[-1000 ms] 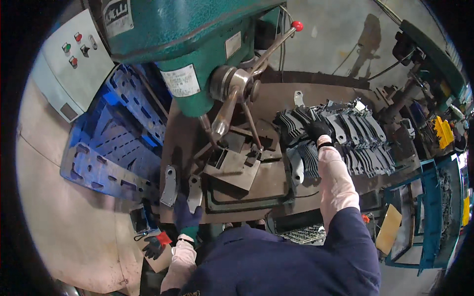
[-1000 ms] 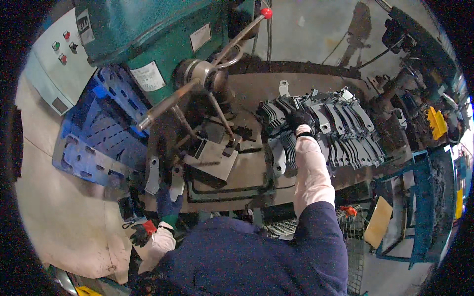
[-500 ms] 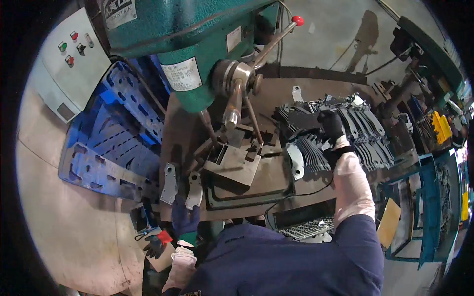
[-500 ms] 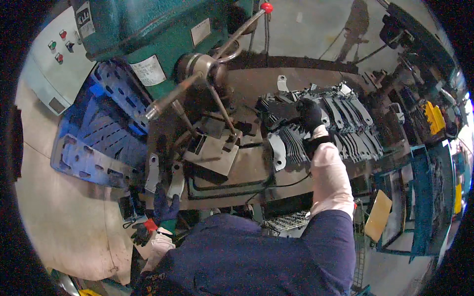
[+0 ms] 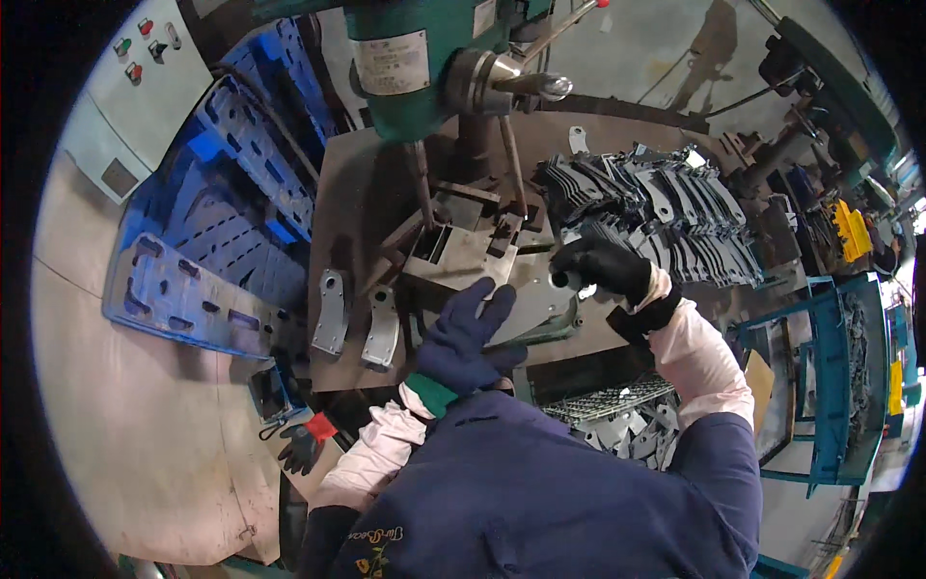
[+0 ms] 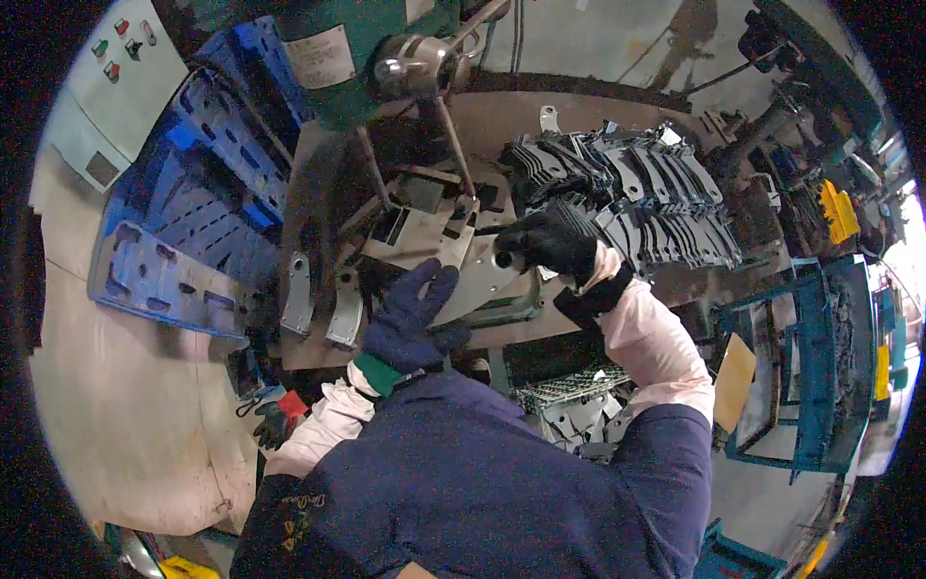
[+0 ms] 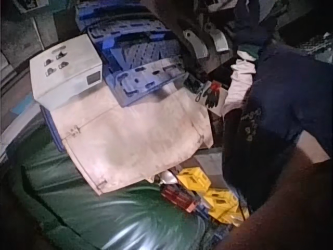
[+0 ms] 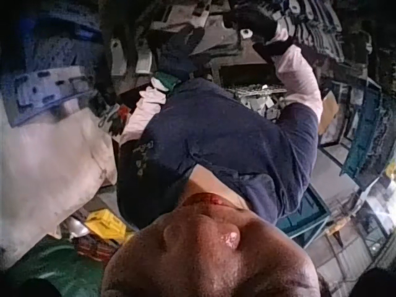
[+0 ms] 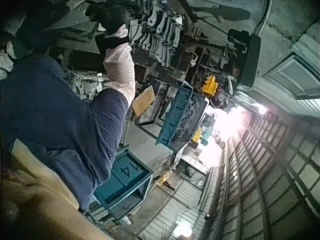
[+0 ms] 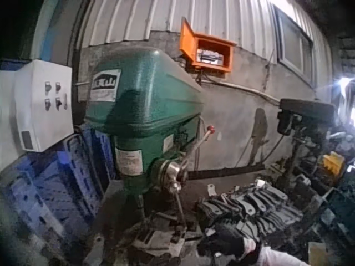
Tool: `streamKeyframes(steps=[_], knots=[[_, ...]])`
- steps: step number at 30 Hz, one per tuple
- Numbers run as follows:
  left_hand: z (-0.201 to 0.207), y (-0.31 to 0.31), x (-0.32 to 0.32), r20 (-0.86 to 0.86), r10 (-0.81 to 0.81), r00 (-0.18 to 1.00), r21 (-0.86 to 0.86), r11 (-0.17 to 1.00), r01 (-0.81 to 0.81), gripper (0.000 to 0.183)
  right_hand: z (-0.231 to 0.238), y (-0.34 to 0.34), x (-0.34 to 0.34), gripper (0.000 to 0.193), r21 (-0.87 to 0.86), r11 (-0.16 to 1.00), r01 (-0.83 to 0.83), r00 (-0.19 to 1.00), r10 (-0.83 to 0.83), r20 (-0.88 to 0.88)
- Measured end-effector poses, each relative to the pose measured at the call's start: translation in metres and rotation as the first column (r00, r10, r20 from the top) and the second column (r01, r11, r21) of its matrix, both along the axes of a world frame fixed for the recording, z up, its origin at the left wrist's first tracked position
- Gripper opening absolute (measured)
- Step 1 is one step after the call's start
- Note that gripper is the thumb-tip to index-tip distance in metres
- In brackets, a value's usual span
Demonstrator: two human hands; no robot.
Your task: Drilling holes in curved metal plates using a drill press and sorting the finished parts.
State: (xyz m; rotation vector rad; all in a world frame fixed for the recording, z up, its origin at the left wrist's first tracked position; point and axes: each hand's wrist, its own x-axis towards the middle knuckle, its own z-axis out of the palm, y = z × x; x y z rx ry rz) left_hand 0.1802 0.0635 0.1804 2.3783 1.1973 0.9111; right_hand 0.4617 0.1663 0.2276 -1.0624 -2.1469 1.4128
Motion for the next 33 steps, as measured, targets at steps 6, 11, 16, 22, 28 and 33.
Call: streamKeyframes(steps=[6, 11, 16, 22, 28, 33], knots=[[-0.016, -0.012, -0.028, -0.055, 0.034, 0.998, -0.157, 0.987, -0.042, 0.072, -0.039, 0.014, -0.039, 0.02, 0.104, 0.948, -0.302, 0.953, 0.3, 0.031], [-0.028, -0.01, -0.052, -0.189, 0.104, 0.976, -0.119, 0.985, -0.128, 0.072, -0.04, 0.034, -0.057, 0.029, -0.099, 0.991, 0.094, 0.995, -0.097, -0.03], [-0.037, 0.01, -0.073, -0.241, 0.386, 0.89, -0.363, 0.815, -0.452, 0.071, 0.108, 0.018, -0.075, 0.054, -0.402, 0.913, -0.071, 0.757, -0.213, -0.618], [-0.113, 0.047, -0.089, -0.051, 0.455, 0.889, -0.046, 0.888, -0.457, 0.067, 0.19, -0.019, -0.108, 0.048, -0.539, 0.822, -0.184, 0.612, -0.334, -0.717], [-0.126, 0.081, -0.089, -0.071, 0.421, 0.904, 0.049, 0.907, -0.418, 0.065, 0.196, -0.011, -0.116, 0.036, -0.675, 0.679, -0.29, 0.536, -0.469, -0.702], [-0.099, 0.07, -0.074, -0.218, 0.552, 0.805, 0.116, 0.833, -0.54, 0.066, 0.186, 0.002, -0.116, 0.029, -0.676, 0.598, -0.43, 0.465, -0.495, -0.734]])
